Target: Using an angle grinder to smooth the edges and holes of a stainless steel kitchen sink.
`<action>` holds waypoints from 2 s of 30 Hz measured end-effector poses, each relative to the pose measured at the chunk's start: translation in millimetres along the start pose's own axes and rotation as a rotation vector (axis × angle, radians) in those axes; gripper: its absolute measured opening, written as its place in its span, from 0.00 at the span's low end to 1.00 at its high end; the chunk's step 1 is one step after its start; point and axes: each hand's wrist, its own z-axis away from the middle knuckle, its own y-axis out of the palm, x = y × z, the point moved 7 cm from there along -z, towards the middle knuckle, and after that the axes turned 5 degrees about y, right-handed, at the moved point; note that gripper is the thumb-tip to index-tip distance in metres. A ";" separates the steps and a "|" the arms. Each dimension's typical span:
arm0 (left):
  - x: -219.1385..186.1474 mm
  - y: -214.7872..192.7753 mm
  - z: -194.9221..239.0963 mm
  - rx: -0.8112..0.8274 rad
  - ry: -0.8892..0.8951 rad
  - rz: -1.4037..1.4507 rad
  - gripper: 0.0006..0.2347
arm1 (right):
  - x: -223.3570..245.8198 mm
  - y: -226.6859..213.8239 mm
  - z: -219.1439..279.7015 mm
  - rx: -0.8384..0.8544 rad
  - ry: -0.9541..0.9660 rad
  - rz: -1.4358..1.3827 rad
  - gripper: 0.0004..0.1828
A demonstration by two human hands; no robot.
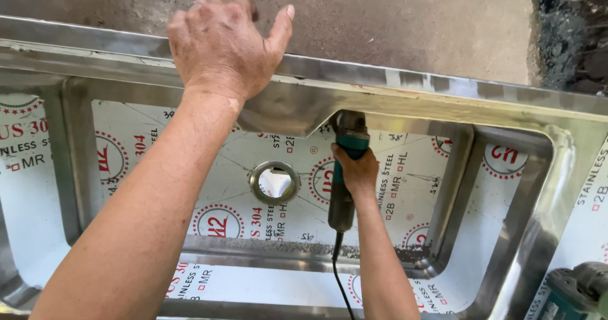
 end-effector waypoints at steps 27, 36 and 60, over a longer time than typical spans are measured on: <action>4.5 2.9 2.6 -0.037 0.022 0.008 0.25 | 10.1 -18.0 1.9 -0.006 0.011 0.016 0.18; 1.0 -1.0 1.3 -0.065 0.008 0.017 0.24 | -13.6 -68.7 -16.6 -0.091 0.026 0.063 0.20; -1.3 -3.8 2.8 -0.155 0.009 -0.025 0.23 | -3.7 33.4 8.6 0.159 -0.066 0.433 0.33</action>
